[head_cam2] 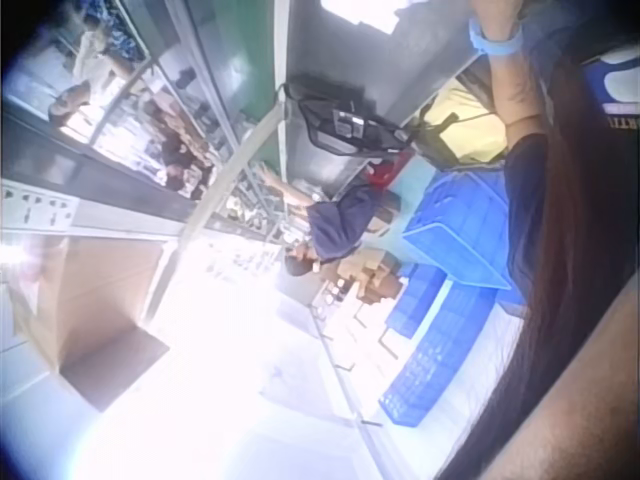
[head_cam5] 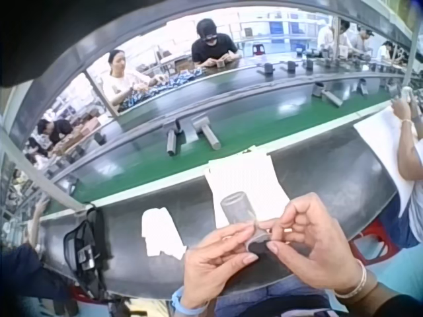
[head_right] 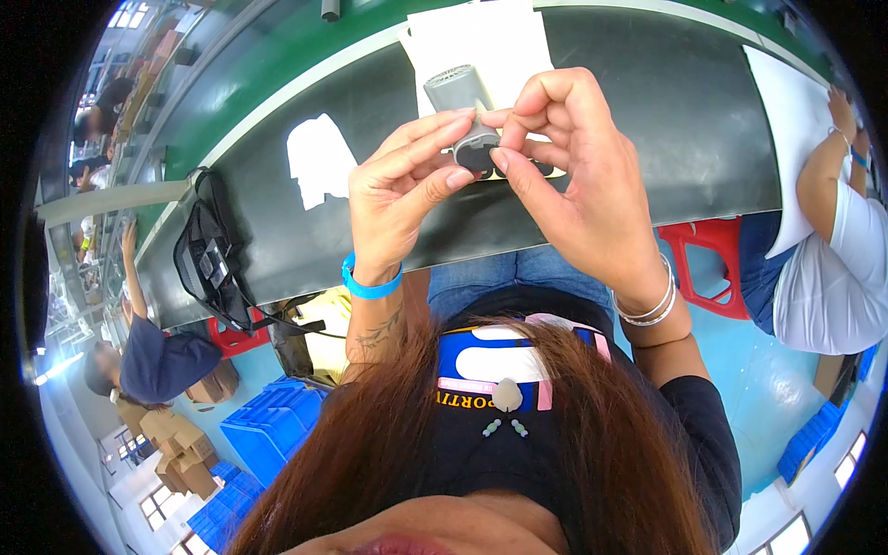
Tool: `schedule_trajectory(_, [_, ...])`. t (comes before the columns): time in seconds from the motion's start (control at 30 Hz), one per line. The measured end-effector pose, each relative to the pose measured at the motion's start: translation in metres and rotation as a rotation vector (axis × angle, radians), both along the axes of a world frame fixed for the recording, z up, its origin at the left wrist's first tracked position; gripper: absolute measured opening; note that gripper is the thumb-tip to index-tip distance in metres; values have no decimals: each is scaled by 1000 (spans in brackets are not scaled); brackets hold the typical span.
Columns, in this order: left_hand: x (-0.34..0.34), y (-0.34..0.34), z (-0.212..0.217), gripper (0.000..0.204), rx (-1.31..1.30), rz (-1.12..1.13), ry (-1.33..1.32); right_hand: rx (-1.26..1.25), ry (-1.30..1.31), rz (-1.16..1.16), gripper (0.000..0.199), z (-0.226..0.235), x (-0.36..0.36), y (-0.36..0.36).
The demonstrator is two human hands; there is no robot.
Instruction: Applying small circular stickers to grey cylindrical components at a manual assembly station.
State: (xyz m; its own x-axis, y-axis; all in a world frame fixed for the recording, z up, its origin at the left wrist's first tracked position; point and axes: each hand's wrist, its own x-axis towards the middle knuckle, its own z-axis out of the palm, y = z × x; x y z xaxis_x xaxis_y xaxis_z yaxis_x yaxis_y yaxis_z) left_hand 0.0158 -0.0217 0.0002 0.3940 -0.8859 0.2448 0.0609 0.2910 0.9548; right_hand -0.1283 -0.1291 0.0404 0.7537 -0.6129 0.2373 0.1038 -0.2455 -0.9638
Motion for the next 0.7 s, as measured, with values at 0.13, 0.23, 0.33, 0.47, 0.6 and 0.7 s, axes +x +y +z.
schedule_trajectory(0.13, [0, 1, -1, 37, 1, -4, 4, 25, -4, 15, 34, -1, 0, -2])
schedule_trajectory(0.23, [-1, 1, -1, 37, 0, -7, 18, 21, -3, 18, 34, 0, -1, -1])
schedule_trajectory(0.33, [-1, 1, -1, 37, -3, -11, 16, -2, 10, 11, 34, 0, -1, -1])
schedule_trajectory(0.47, [-1, 1, -3, 37, -2, -9, 19, -17, 29, -7, 34, 2, -1, 0])
schedule_trajectory(0.6, [-2, 0, -1, 38, 3, -1, 30, -10, 24, -8, 34, 4, 0, 0])
schedule_trajectory(0.7, [-2, 0, -2, 38, 3, 0, 37, -20, 32, -13, 33, 5, 1, 0])
